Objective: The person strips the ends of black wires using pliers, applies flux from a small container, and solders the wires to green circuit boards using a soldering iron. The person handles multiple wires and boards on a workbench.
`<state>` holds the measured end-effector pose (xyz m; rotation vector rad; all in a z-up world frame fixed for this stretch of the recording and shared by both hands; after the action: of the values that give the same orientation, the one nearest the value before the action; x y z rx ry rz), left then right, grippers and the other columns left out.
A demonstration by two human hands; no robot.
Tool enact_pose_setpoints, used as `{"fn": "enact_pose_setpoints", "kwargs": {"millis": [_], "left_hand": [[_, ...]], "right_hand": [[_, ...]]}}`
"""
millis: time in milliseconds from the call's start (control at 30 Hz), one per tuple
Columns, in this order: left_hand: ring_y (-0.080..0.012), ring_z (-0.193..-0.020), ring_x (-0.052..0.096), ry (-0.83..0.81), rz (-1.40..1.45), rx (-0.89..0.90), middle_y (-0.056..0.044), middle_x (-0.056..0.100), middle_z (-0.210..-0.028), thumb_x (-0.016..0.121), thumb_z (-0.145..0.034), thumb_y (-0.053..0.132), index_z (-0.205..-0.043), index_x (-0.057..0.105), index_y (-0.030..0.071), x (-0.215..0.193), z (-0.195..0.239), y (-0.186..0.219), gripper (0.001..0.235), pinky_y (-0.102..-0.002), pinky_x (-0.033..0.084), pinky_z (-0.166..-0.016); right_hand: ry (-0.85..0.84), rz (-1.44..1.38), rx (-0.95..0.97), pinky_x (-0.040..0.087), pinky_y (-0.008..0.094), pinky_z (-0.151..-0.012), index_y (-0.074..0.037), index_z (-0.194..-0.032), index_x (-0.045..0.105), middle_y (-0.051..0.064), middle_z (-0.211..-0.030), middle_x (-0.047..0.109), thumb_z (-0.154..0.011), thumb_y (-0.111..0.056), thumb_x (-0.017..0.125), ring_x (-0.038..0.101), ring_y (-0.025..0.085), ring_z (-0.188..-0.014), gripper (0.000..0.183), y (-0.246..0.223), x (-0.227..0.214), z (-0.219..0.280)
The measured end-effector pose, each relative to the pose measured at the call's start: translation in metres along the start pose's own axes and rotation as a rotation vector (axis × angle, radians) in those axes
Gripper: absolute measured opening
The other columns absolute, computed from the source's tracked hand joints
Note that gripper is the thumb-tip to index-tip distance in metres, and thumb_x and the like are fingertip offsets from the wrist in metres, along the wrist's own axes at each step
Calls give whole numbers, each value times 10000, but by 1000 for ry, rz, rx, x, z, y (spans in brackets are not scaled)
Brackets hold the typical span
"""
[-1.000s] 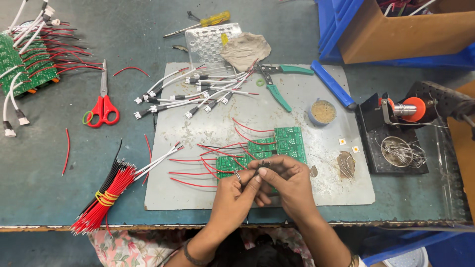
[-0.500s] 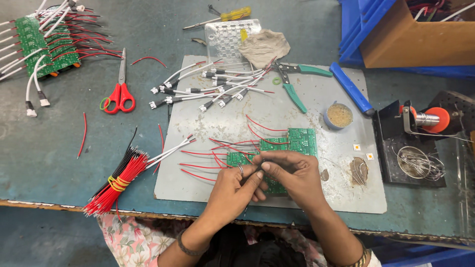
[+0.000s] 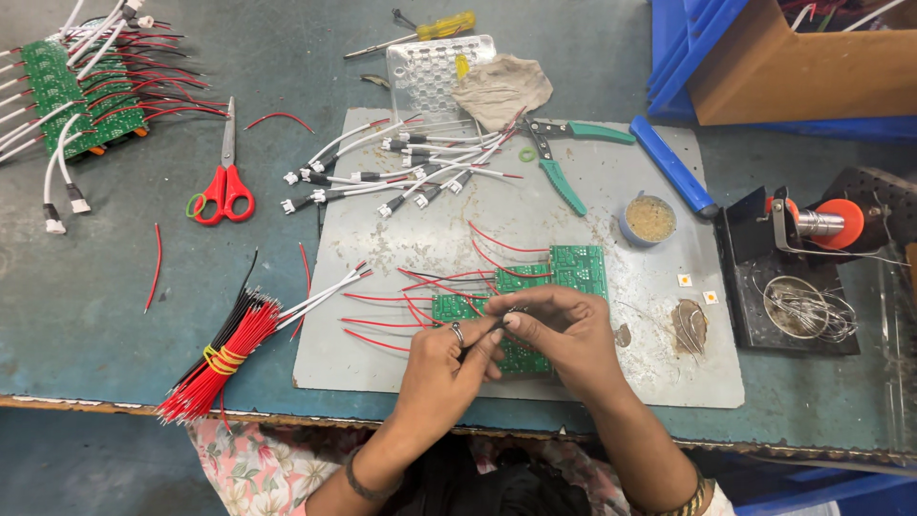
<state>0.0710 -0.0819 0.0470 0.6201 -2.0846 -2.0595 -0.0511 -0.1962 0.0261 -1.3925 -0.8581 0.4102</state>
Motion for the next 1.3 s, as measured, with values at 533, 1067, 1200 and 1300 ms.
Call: {"fn": "enact_pose_setpoints", "kwargs": {"millis": [533, 1067, 1200, 1300], "left_hand": [[-105, -604, 691, -51, 306, -193, -53, 716, -740, 611, -1004, 175, -1057, 750, -31, 11, 1, -20, 254, -250, 554, -535], [-101, -697, 764, -105, 155, -223, -85, 787, -795, 617, -969, 203, -979, 736, -21, 9, 1, -14, 253, -256, 606, -618], [-105, -756, 684, -72, 105, -112, -105, 802, -832, 633, -1000, 174, -1020, 773, -39, 8, 1, -6, 256, -270, 570, -683], [-101, -844, 745, -9, 253, -96, -86, 806, -896, 667, -956, 141, -1081, 759, -35, 8, 4, -6, 234, -264, 619, -770]], "right_hand": [[-5, -53, 78, 620, 345, -886, 2, -1266, 652, 199, -1109, 780, -887, 19, 709, 749, 214, -1006, 383, 5, -3, 1], [-16, 454, -281, 592, 344, -1023, 3, -1238, 746, 140, -1116, 815, -942, 5, 750, 777, 196, -1045, 296, -2, 5, 13], [40, 88, -60, 645, 359, -912, 48, -1235, 683, 165, -1104, 784, -921, 10, 702, 766, 242, -1074, 317, 6, 1, 12], [98, 109, 18, 651, 368, -816, 49, -1230, 654, 182, -1057, 793, -879, 29, 712, 771, 275, -1038, 357, 8, -2, 11]]}}
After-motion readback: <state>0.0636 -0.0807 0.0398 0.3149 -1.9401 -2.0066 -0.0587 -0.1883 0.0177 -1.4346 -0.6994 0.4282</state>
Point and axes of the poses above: each hand's wrist, its own z-axis away from the middle knuckle, its own x-axis out of the palm, y = z × x, the point moved 5 cm from there along -z, towards the middle knuckle
